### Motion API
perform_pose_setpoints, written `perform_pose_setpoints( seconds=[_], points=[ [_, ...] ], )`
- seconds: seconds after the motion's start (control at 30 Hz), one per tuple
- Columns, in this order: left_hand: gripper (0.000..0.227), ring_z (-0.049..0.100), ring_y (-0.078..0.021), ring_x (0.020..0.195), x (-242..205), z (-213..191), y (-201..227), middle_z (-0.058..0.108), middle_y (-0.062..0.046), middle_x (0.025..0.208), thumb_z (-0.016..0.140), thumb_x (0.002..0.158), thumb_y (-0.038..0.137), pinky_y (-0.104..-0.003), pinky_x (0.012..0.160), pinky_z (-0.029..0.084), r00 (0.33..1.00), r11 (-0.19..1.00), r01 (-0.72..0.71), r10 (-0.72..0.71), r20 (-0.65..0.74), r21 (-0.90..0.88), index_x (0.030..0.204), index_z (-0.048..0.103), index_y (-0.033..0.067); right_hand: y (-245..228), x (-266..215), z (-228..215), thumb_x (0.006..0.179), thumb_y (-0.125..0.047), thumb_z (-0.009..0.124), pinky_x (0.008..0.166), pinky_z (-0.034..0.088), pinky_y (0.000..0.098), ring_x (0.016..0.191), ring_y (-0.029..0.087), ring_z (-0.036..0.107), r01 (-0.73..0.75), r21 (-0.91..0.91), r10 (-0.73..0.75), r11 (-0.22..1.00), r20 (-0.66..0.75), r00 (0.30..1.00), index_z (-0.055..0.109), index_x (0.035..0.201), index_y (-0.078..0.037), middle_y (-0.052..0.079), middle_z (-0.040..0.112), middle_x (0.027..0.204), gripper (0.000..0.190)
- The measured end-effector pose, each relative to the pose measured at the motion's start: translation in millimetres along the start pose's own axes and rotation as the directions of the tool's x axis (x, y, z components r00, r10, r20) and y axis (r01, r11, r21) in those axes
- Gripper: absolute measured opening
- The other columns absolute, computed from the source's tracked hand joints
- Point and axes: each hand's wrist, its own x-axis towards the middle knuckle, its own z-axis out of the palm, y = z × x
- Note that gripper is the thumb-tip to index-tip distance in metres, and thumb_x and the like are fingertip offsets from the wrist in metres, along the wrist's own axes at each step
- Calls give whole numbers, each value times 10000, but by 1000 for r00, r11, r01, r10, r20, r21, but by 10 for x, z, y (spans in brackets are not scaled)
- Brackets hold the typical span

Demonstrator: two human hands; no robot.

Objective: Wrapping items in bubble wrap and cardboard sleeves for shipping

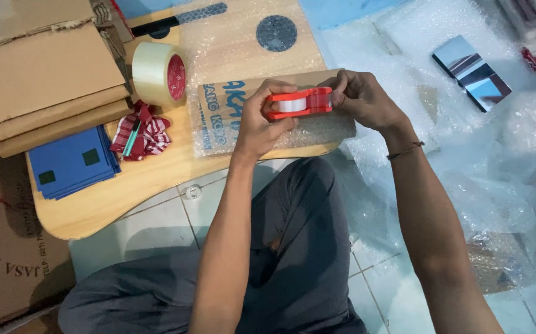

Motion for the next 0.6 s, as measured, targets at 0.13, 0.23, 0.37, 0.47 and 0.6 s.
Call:
perform_pose_setpoints(
  seconds=[0.13, 0.23, 0.37, 0.47, 0.6],
  points=[
    [504, 652, -177, 1111, 6, 2, -23, 704, -104, 1175, 806, 706, -101, -331, 883, 502, 1000, 1000, -4, 4, 23, -13, 1164, 738, 97, -64, 17, -11, 969, -227, 750, 631, 441, 282, 708, 155, 590, 25, 35, -26, 999, 45, 999, 612, 893, -83, 59, 655, 792, 213],
    [539, 666, -166, 1102, -26, 25, -39, 711, -96, 1196, 859, 697, -68, -312, 895, 526, 1000, 993, 13, -13, 3, -113, 1190, 716, 97, 99, 85, -74, 985, -192, 744, 614, 455, 295, 664, 193, 612, 77, 74, -78, 994, 14, 997, 642, 860, -83, 66, 640, 744, 195],
    [560, 673, -195, 1105, -46, -28, -130, 698, -116, 1218, 847, 716, -75, -312, 884, 544, 997, 956, -11, -14, -80, -294, 1228, 672, 67, 380, 42, -153, 977, -119, 760, 799, 481, 335, 839, 201, 634, 31, 81, -25, 996, -75, 997, 591, 927, -33, 95, 654, 854, 195],
    [543, 678, -168, 1080, -81, 0, -144, 712, -104, 1199, 849, 719, -58, -304, 870, 561, 996, 962, -1, -25, -89, -272, 1216, 685, 86, 242, 27, -94, 938, -208, 797, 786, 498, 377, 832, 225, 652, 0, 17, 0, 1000, -8, 1000, 634, 946, -37, 103, 689, 858, 236],
    [588, 684, -212, 1088, -18, -59, -296, 701, -127, 1212, 825, 705, -110, -328, 886, 575, 991, 920, -42, -10, -131, -389, 1245, 658, 54, 105, 142, -102, 927, -321, 763, 851, 501, 411, 928, 256, 655, 39, 7, -39, 999, 4, 999, 649, 1034, -47, 115, 685, 941, 315]
  ],
)
